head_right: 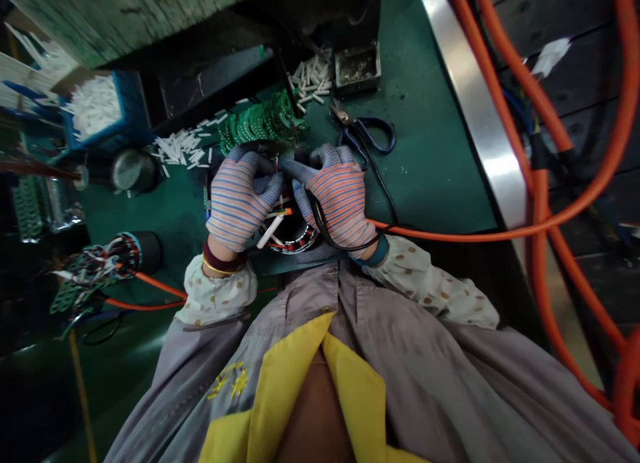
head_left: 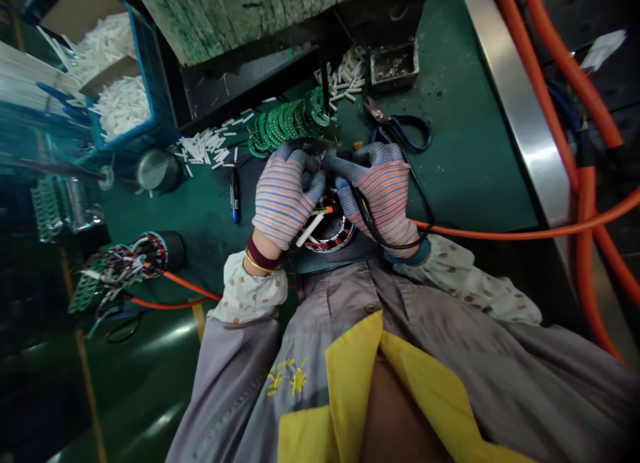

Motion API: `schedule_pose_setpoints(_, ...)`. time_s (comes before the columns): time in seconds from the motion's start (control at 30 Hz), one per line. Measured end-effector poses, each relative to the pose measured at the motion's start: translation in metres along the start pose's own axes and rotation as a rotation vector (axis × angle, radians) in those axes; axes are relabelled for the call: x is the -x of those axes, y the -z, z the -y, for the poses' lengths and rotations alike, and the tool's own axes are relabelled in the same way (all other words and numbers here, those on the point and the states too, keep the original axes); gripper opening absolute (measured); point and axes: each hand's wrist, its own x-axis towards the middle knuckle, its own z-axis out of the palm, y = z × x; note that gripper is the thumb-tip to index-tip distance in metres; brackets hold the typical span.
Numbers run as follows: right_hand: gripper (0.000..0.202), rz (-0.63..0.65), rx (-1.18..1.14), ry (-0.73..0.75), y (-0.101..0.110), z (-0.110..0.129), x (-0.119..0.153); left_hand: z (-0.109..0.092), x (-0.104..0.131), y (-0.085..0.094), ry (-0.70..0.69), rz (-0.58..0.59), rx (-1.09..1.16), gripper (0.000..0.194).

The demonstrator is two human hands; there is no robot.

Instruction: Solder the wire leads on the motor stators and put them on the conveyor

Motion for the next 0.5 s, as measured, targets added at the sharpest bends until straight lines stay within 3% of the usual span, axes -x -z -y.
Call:
schedule_pose_setpoints(0.13, 0.042, 0.017, 0.099, 0.019, -0.0010, 0.0039, -0.0059, 0.0029, -0.0011, -0.0001, 0.009, -0.009, 0.024, 0.029)
schedule_pose_setpoints(0.37, 0.038, -0.050, 0.008, -0.001, -0.0041, 0.0022, -0.0051, 0.0028, -0.0024, 0.0075, 0.010, 0.039, 0.057, 0.025)
schedule_pose_setpoints(0.5, 0.034, -0.033, 0.001, -0.053, -0.0078, 0.0004, 0.0006, 0.0031, -0.0032, 0.0006, 0.018, -0.019, 0.042, 0.026)
